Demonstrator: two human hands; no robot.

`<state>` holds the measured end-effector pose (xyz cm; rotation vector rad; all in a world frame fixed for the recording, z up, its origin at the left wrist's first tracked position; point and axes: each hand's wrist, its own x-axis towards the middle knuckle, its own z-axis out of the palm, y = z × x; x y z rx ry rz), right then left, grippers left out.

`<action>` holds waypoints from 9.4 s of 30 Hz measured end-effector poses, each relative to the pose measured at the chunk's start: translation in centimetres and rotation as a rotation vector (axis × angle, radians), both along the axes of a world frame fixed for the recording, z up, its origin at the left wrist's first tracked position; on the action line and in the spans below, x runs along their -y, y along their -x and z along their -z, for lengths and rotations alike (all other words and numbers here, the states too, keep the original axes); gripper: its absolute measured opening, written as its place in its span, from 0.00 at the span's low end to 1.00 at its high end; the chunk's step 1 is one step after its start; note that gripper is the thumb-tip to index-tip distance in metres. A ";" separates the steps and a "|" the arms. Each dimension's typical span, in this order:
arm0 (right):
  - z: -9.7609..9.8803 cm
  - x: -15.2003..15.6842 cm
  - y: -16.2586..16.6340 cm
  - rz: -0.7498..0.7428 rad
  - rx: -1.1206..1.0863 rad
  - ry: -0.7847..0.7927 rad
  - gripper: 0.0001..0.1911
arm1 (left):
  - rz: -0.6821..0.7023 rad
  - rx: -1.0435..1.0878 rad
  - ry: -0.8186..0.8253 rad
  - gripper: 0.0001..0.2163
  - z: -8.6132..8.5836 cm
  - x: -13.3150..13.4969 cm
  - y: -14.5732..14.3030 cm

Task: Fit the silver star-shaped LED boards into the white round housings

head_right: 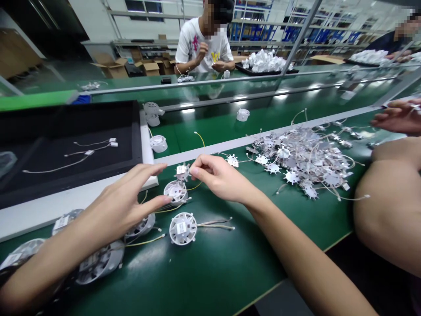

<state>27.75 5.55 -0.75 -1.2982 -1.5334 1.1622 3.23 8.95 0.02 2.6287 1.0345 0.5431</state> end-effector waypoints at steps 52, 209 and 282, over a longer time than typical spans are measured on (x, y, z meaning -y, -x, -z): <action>0.2 0.2 1.8 -0.011 0.102 0.177 0.22 | 0.156 0.090 0.051 0.11 1.4 -0.7 -0.4; -0.6 2.0 1.5 0.050 0.168 -0.733 0.07 | 0.126 1.000 1.515 0.05 -2.8 0.1 -0.9; 0.6 -0.5 1.0 0.141 0.036 0.125 0.23 | 0.152 0.110 0.230 0.23 0.3 -1.6 -0.6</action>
